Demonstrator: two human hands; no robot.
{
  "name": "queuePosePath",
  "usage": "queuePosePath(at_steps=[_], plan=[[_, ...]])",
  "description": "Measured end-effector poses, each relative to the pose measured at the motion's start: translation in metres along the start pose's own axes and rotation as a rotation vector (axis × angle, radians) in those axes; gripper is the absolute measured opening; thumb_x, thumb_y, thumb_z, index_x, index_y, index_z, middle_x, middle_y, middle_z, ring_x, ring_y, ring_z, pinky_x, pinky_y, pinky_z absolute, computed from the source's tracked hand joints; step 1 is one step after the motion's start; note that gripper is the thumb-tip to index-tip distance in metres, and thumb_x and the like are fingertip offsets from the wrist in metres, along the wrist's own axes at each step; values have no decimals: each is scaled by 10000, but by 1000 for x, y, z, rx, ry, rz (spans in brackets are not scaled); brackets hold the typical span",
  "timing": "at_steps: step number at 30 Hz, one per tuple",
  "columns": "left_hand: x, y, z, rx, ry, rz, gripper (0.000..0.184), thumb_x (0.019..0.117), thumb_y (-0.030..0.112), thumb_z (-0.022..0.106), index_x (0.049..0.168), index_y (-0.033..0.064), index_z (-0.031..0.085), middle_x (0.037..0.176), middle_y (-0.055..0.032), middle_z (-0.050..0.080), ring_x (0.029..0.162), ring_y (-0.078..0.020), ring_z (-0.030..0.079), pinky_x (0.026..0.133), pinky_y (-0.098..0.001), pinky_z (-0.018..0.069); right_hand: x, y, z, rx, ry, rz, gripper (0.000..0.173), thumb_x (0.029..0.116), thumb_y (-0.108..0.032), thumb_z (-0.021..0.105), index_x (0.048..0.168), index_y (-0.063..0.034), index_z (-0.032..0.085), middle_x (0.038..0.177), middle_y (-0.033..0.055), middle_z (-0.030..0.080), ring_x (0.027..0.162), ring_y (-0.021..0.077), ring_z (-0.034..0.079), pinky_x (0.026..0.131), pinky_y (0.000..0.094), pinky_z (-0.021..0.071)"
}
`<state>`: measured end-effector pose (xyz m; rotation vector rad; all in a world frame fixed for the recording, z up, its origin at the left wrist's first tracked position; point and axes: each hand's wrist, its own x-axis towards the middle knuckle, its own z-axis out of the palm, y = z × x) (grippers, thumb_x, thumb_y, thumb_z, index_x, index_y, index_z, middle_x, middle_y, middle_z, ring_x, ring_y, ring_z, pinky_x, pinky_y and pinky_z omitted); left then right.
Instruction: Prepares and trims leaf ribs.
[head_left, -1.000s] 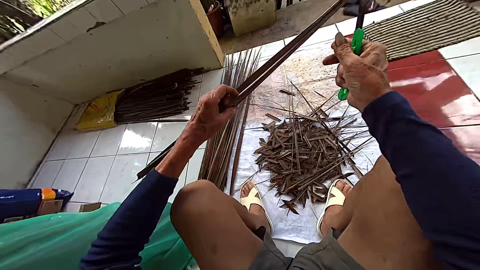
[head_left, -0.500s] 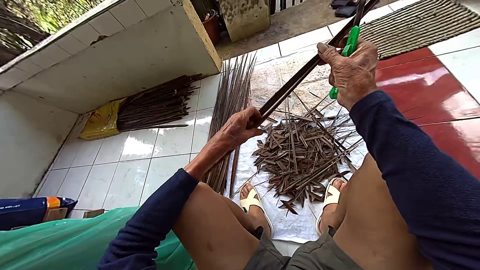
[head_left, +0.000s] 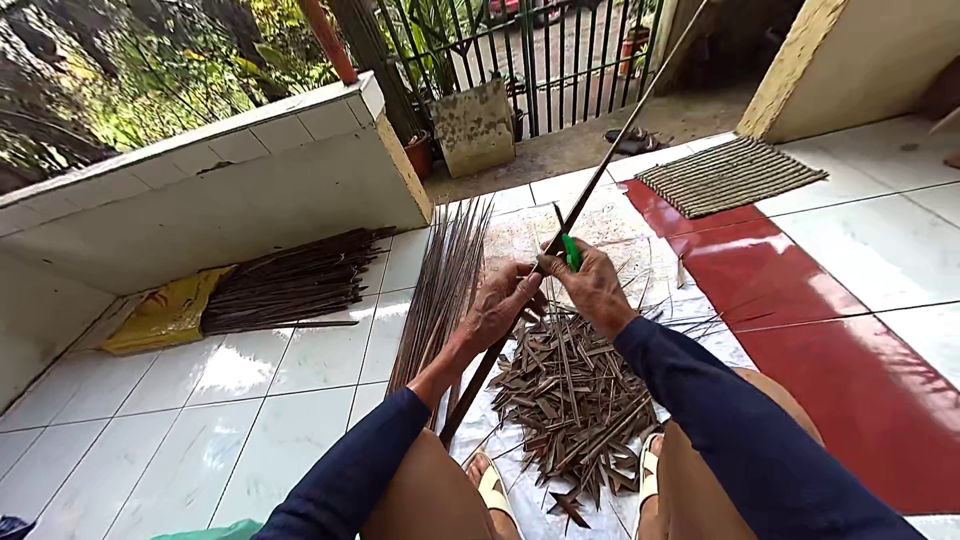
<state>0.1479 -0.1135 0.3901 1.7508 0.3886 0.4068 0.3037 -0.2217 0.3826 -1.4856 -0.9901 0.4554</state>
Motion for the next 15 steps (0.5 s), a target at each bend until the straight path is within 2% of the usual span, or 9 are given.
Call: queuePosePath(at_steps=[2, 3, 5, 7, 8, 9, 11, 13, 15], plan=[[2, -4, 8, -60, -15, -9, 318, 1121, 256, 439, 1238, -2, 585, 766, -144, 653, 614, -240, 671, 576, -369, 610, -1, 1, 3, 28, -3, 8, 277, 980, -308, 717, 1182, -121, 686, 762, 35, 656, 592, 144, 560, 541, 337, 470], [3, -5, 10, -71, -5, -5, 330, 1125, 260, 425, 1210, -6, 600, 719, -130, 620, 551, -217, 622, 516, -341, 573, 0, 2, 3, 37, -1, 10, 276, 977, -295, 724, 1186, -118, 687, 778, 31, 668, 620, 135, 584, 573, 330, 492], [4, -4, 13, -89, 27, -28, 370, 1130, 267, 401, 1169, -11, 641, 684, -117, 610, 494, -180, 572, 459, -302, 522, -1, 5, 0, 60, 6, 7, 257, 980, -254, 719, 1187, -105, 682, 793, 38, 673, 657, 134, 614, 608, 327, 520], [6, -1, 14, -57, 43, -35, 368, 1129, 272, 407, 1161, -4, 649, 726, -124, 648, 490, -172, 572, 449, -287, 504, -2, 5, -1, 64, 26, 10, 248, 981, -231, 717, 1190, -103, 681, 788, 40, 663, 656, 136, 605, 614, 332, 517], [7, 1, 15, -39, 45, -25, 343, 1127, 262, 421, 1213, 8, 635, 772, -137, 675, 499, -182, 590, 453, -291, 517, -2, 6, -1, 46, 38, 14, 253, 982, -233, 716, 1197, -106, 680, 784, 38, 651, 647, 136, 585, 610, 331, 503], [9, 3, 15, -20, 41, -16, 335, 1126, 250, 427, 1315, 38, 603, 816, -144, 688, 516, -193, 609, 464, -300, 537, -3, 5, -1, 14, 48, 21, 268, 987, -242, 710, 1217, -109, 678, 783, 39, 642, 639, 137, 571, 607, 336, 494], [12, 8, 18, 66, 43, 12, 377, 1122, 233, 430, 1477, 131, 505, 798, -119, 662, 501, -179, 586, 449, -294, 523, -4, 2, -2, -59, 75, 48, 248, 990, -263, 707, 1189, -116, 687, 757, 42, 623, 617, 152, 555, 597, 363, 485], [14, 7, 20, 169, 77, 56, 389, 1118, 229, 447, 1493, 166, 527, 729, -71, 612, 489, -146, 538, 440, -279, 481, -4, -3, -3, -98, 113, 84, 225, 979, -274, 720, 1132, -112, 682, 735, 36, 613, 596, 165, 543, 578, 386, 473], [15, 4, 20, 224, 88, 78, 374, 1116, 223, 450, 1462, 166, 578, 706, -37, 591, 502, -123, 517, 450, -269, 459, -2, -3, -7, -96, 140, 102, 219, 976, -248, 721, 1131, -97, 683, 793, 43, 660, 628, 174, 583, 596, 400, 498]])
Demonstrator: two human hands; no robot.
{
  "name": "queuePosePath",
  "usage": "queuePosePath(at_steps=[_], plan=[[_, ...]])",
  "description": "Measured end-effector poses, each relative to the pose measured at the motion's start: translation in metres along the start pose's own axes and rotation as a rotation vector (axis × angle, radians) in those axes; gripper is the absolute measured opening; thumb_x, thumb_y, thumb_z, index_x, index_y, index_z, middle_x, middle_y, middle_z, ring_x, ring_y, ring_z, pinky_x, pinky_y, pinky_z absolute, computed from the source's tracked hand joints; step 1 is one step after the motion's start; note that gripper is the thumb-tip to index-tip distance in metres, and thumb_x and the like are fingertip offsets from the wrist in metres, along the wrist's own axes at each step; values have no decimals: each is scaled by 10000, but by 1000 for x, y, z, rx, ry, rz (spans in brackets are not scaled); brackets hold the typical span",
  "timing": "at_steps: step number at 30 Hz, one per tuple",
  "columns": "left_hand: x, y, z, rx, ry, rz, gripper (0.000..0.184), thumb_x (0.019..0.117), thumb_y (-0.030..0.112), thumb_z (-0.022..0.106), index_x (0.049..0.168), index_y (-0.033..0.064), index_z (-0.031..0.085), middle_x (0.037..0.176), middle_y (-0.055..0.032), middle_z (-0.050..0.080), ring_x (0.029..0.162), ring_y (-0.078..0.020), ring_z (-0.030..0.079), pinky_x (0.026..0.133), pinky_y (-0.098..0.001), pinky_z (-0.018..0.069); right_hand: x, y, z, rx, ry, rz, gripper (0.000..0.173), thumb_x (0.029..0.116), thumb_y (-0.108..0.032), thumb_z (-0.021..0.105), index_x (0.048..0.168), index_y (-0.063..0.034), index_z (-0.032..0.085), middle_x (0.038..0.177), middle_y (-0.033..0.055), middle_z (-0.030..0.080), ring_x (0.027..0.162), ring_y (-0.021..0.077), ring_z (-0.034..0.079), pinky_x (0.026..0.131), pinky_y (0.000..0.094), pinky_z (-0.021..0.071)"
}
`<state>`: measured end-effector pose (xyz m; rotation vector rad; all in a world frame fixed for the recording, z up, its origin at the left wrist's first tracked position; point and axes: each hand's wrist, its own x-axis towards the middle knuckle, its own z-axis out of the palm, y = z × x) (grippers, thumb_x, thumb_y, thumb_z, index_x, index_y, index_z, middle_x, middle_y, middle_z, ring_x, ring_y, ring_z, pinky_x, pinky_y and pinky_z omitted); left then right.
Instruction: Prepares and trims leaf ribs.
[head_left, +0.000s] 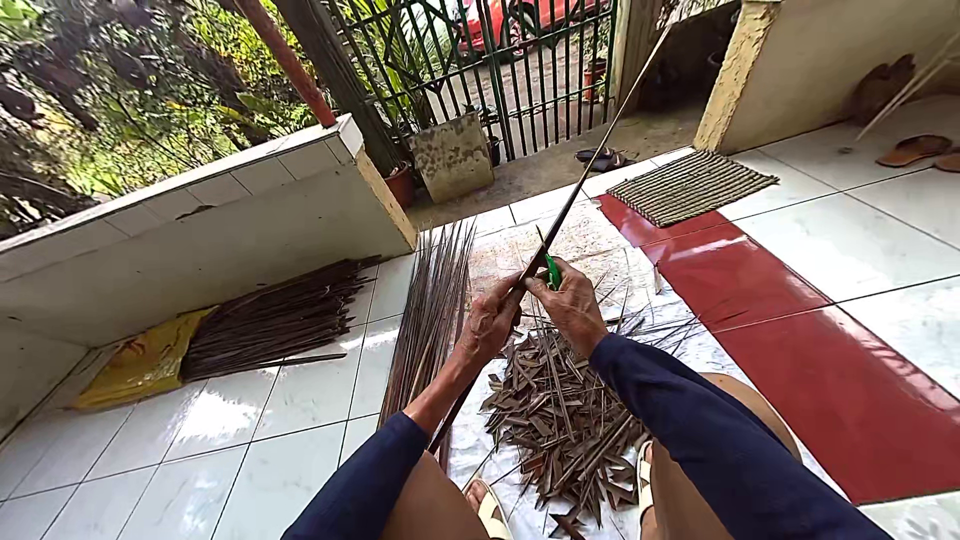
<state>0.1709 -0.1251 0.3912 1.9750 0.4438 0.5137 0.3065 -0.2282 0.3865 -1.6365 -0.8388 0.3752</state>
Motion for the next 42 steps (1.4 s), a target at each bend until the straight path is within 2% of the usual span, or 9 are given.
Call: queuePosePath(at_steps=[5, 9, 13, 16, 18, 22, 25, 30, 42], plan=[[4, 8, 0, 78, -44, -28, 356, 1117, 268, 454, 1415, 141, 602, 753, -48, 645, 474, -131, 557, 440, -275, 511, 1, 4, -5, -8, -20, -3, 175, 1006, -246, 677, 1060, -80, 686, 767, 61, 634, 630, 171, 575, 603, 397, 487], [14, 5, 1, 198, -48, 47, 306, 1106, 304, 482, 1308, 136, 638, 759, -34, 605, 536, -128, 549, 505, -290, 505, 1, 5, -8, 43, -93, -14, 184, 1030, -243, 638, 1151, -109, 674, 770, 55, 618, 608, 162, 540, 578, 370, 464], [13, 6, -9, 120, -58, -3, 262, 1102, 270, 496, 1213, 107, 668, 719, -43, 586, 509, -131, 534, 473, -282, 492, 2, 0, -19, 90, -154, 11, 339, 1036, -461, 589, 1182, -171, 685, 800, 1, 663, 611, 125, 543, 570, 329, 448], [10, 7, -15, -15, -65, -60, 205, 1064, 209, 581, 1143, 49, 681, 774, -75, 647, 493, -116, 512, 453, -240, 440, 0, 0, -20, 98, -165, -1, 376, 1075, -474, 486, 1160, -163, 679, 785, -9, 643, 539, 117, 472, 512, 296, 398], [11, 5, -15, -59, -58, -73, 192, 1051, 196, 603, 1160, 60, 682, 779, -78, 659, 498, -109, 503, 447, -229, 408, -2, 1, -20, 92, -186, -13, 379, 1085, -457, 471, 1190, -158, 679, 766, -2, 622, 549, 122, 479, 519, 301, 405], [13, 8, -13, -40, 10, -65, 345, 1085, 245, 546, 1411, 165, 625, 676, -49, 593, 479, -102, 462, 441, -240, 382, -6, 2, -18, 35, -234, -71, 451, 1112, -450, 380, 1391, -201, 632, 757, -7, 566, 590, 128, 477, 568, 327, 428], [14, 7, -18, 95, 49, -23, 302, 1109, 279, 485, 1309, 118, 643, 638, -47, 566, 475, -122, 476, 449, -259, 407, -7, 7, -16, -64, -243, -119, 382, 1083, -381, 513, 1422, -249, 626, 782, 15, 628, 619, 130, 541, 616, 360, 484], [16, -5, -22, 358, 44, 117, 285, 1103, 266, 482, 1021, 87, 687, 635, -24, 563, 554, -139, 553, 567, -321, 498, -11, 10, -13, -99, -256, -133, 370, 1067, -397, 543, 1402, -280, 648, 822, 5, 664, 650, 122, 564, 653, 356, 497], [14, -3, -17, 443, 90, 124, 278, 1099, 278, 490, 998, 128, 700, 667, -8, 546, 567, -129, 525, 569, -325, 474, -15, 7, -15, -160, -191, -71, 366, 1056, -430, 551, 1361, -278, 686, 954, 14, 723, 757, 145, 634, 743, 422, 528]])
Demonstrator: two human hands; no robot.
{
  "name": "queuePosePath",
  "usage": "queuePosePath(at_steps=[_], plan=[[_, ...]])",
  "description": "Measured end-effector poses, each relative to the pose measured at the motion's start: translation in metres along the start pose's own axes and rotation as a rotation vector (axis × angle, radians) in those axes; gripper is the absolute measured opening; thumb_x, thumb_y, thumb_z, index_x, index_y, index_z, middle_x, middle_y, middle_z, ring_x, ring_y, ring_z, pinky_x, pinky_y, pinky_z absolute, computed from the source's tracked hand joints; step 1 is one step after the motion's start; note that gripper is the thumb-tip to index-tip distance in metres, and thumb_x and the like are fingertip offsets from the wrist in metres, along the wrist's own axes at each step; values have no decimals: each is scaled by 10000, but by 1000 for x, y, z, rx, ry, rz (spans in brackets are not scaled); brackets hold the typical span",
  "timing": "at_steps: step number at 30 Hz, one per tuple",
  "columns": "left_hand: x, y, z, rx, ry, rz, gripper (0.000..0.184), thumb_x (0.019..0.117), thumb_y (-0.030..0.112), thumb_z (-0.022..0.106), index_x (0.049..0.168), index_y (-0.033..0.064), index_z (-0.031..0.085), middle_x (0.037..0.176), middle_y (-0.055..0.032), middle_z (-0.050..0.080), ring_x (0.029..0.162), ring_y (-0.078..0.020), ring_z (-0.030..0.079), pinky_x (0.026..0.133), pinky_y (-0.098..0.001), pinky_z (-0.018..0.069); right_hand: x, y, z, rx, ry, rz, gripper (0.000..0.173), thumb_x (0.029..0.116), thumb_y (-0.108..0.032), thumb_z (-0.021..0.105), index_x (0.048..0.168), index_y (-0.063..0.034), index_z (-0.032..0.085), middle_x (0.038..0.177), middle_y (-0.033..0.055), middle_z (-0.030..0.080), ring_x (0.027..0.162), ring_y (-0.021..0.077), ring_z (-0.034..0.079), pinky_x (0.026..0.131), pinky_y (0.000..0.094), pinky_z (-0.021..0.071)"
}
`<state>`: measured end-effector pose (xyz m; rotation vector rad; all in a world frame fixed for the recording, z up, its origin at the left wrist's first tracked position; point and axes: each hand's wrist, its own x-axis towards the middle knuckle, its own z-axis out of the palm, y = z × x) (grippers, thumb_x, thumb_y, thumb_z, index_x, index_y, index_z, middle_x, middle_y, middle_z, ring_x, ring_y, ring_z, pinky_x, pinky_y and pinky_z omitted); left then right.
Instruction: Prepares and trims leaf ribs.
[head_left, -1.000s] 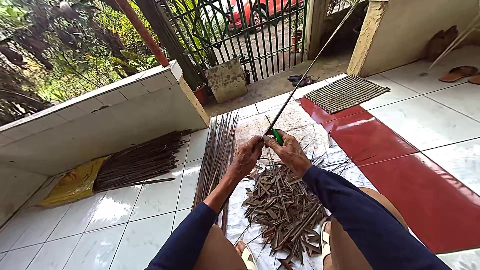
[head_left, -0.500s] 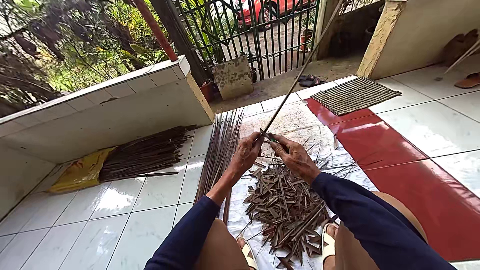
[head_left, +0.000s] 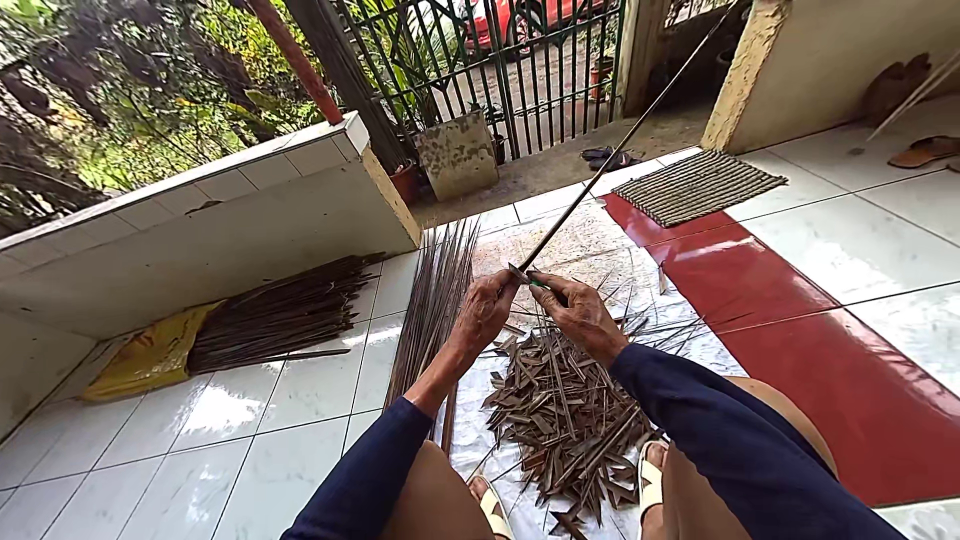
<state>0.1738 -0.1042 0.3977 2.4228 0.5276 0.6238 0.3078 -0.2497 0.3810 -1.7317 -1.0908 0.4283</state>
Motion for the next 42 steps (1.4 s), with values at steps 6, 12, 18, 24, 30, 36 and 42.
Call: queuePosePath(at_steps=[6, 12, 18, 24, 30, 36, 42], plan=[[0, 11, 5, 219, 17, -4, 318, 1104, 323, 465, 1002, 118, 685, 727, -48, 606, 673, -193, 610, 653, -415, 515, 2, -3, 0, -63, 36, 66, 376, 1061, -439, 536, 1379, -294, 674, 979, 38, 737, 812, 198, 664, 787, 493, 533], [-4, 22, 6, 298, 44, -8, 312, 1108, 312, 455, 1087, 112, 694, 716, -78, 625, 670, -240, 640, 647, -444, 534, 4, -5, 1, -67, 69, 84, 374, 1056, -449, 545, 1380, -311, 670, 977, 36, 737, 825, 214, 670, 781, 518, 528], [-8, 30, 6, 373, 18, -54, 330, 1113, 318, 424, 1087, 114, 683, 738, -99, 645, 711, -280, 668, 671, -479, 547, 4, -6, 7, -134, 95, 117, 394, 1057, -481, 520, 1389, -325, 663, 1137, 20, 749, 1004, 239, 700, 870, 578, 525], [-10, 40, 3, 371, 9, -88, 332, 1114, 318, 419, 1208, 147, 688, 779, -105, 674, 735, -286, 679, 692, -486, 550, 7, -9, 8, -138, 149, 115, 392, 1057, -489, 519, 1379, -326, 671, 1017, 41, 750, 892, 249, 695, 782, 573, 524], [-11, 37, -5, 337, -47, -115, 344, 1117, 336, 413, 1223, 167, 693, 857, -92, 702, 807, -271, 689, 744, -497, 549, 6, -10, 12, -173, 152, 118, 391, 1052, -489, 528, 1390, -343, 659, 1061, 34, 753, 937, 257, 700, 806, 583, 524], [-20, 35, -14, 340, -78, -89, 342, 1112, 324, 419, 1249, 183, 700, 860, -71, 706, 803, -244, 684, 747, -477, 550, 17, 2, 6, -137, 214, 127, 406, 1061, -496, 507, 1401, -329, 652, 1122, 48, 750, 995, 274, 705, 835, 604, 526], [-34, 22, -40, 287, -153, -36, 361, 1112, 363, 421, 1297, 214, 693, 868, -46, 705, 782, -194, 669, 747, -445, 547, 40, 22, -12, -23, 297, 120, 409, 1055, -477, 532, 1384, -276, 671, 1144, 53, 751, 1001, 251, 712, 880, 567, 537]])
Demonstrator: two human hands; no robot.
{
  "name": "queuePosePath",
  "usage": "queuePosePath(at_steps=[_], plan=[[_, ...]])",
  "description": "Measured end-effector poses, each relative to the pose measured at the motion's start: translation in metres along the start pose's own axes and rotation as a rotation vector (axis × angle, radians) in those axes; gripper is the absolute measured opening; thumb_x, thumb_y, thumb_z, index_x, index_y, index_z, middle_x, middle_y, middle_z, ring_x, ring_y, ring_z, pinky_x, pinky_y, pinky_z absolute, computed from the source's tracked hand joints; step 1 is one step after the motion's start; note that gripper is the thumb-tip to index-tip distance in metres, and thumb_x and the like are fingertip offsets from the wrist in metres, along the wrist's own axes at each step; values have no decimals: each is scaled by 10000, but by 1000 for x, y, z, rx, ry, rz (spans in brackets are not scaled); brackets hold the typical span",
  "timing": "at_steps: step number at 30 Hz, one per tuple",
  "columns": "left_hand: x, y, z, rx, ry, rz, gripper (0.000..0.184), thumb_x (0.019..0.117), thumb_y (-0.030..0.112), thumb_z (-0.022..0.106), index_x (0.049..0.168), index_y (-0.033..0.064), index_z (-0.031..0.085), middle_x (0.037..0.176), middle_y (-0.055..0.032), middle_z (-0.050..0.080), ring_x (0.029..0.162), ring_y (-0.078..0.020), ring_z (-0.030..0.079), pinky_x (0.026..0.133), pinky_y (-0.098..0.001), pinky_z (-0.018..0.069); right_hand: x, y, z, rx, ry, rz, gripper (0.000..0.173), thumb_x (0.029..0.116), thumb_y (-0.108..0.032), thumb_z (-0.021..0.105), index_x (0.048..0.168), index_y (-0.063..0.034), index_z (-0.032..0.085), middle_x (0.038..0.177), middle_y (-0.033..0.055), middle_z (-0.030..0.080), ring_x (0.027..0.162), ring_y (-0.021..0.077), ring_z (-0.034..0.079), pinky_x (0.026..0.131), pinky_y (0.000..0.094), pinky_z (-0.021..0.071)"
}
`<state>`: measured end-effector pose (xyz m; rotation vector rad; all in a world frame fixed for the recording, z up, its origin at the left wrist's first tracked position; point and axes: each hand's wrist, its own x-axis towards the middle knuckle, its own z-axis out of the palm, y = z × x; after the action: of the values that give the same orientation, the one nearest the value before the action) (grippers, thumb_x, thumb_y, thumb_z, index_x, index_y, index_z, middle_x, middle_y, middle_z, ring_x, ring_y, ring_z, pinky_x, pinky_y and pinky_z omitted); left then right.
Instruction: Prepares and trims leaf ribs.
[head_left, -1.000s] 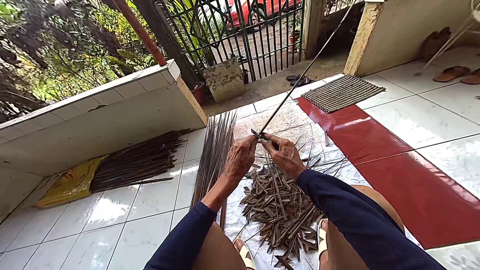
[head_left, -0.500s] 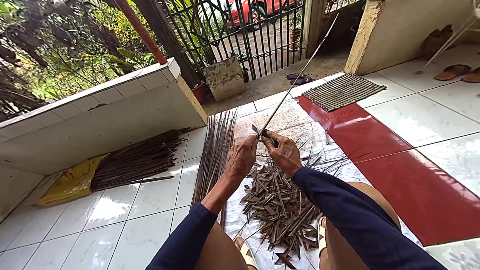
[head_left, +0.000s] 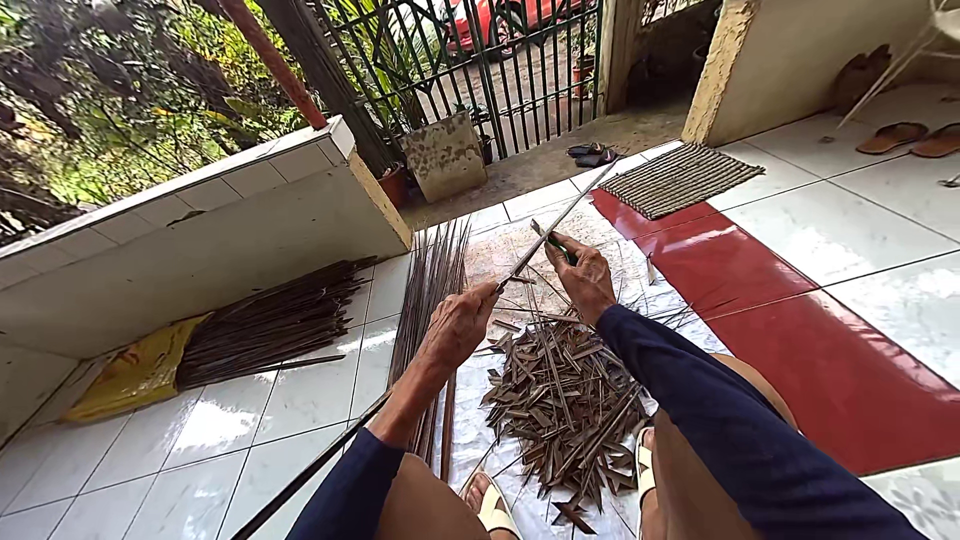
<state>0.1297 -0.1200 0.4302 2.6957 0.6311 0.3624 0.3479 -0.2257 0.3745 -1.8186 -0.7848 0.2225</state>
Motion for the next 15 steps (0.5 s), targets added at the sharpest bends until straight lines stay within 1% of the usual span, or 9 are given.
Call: queuePosePath(at_steps=[2, 4, 6, 8, 12, 15], plan=[[-8, -7, -6, -2, -20, 10, 358, 1110, 373, 419, 1289, 231, 694, 863, -31, 701, 779, -176, 662, 741, -428, 540, 15, 6, -6, 18, 25, 5, 398, 1057, -451, 540, 1377, -258, 676, 1108, 72, 750, 935, 266, 705, 837, 568, 530], [-15, -16, -12, 19, -54, 23, 367, 1109, 394, 410, 1297, 252, 692, 884, -30, 713, 801, -173, 676, 750, -436, 544, 33, 17, -11, 24, 34, 7, 391, 1056, -423, 544, 1371, -235, 679, 1091, 83, 749, 904, 264, 703, 832, 556, 540], [-22, -30, -15, 60, -84, 45, 375, 1110, 399, 396, 1314, 265, 681, 910, -32, 726, 822, -180, 690, 762, -448, 551, 51, 30, -18, -4, 13, 32, 395, 1052, -426, 550, 1367, -225, 678, 1114, 94, 748, 938, 275, 715, 867, 561, 549], [-27, -43, -17, 91, -100, 65, 378, 1112, 392, 393, 1329, 262, 674, 899, -45, 727, 804, -202, 694, 746, -454, 550, 66, 41, -22, -54, 2, 62, 405, 1049, -439, 550, 1363, -220, 681, 1114, 117, 745, 946, 307, 713, 868, 590, 537], [-41, -61, -22, 145, -136, 55, 394, 1111, 412, 383, 1357, 292, 665, 917, -46, 744, 823, -217, 714, 749, -472, 558, 94, 52, -25, -129, 16, 125, 418, 1063, -435, 512, 1373, -203, 670, 1208, 136, 718, 1050, 345, 691, 917, 623, 507], [-49, -69, -29, 158, -132, 51, 382, 1111, 403, 383, 1346, 310, 668, 915, -31, 745, 818, -206, 714, 737, -467, 558, 112, 63, -22, -147, 36, 164, 410, 1063, -439, 503, 1377, -233, 667, 1241, 120, 711, 1110, 347, 675, 934, 637, 496]])
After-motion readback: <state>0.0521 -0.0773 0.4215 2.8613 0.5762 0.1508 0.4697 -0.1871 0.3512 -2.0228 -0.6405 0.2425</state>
